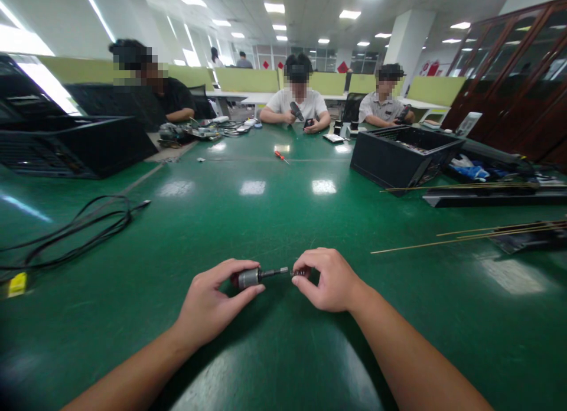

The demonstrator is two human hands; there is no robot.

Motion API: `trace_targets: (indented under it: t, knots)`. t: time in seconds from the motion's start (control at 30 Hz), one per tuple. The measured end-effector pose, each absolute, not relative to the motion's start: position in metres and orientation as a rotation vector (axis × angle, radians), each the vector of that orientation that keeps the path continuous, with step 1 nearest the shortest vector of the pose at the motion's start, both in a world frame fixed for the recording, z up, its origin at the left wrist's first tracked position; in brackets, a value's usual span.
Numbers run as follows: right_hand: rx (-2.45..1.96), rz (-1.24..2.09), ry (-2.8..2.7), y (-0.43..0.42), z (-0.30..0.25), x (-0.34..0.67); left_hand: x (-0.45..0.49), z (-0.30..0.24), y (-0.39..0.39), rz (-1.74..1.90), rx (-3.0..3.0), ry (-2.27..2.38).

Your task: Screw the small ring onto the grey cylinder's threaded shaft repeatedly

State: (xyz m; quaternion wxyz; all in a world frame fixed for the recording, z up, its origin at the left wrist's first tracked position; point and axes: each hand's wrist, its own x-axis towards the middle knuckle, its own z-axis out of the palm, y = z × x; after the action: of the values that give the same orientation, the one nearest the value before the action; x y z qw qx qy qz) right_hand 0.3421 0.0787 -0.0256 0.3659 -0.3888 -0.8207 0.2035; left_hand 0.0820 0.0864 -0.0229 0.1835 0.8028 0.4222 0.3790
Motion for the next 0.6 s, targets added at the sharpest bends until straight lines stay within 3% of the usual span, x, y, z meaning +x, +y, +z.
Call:
trace_targets:
  t: [0.4,0.6]
  knots:
    - [-1.035,0.730,-1.806,0.091,-0.052,0.322,0.084,-0.025,0.095,1.042,1.801,1.224]
    - [-1.004,0.756,-1.774,0.092,-0.054,0.318,0.084,-0.025,0.098,0.984,1.898,1.275]
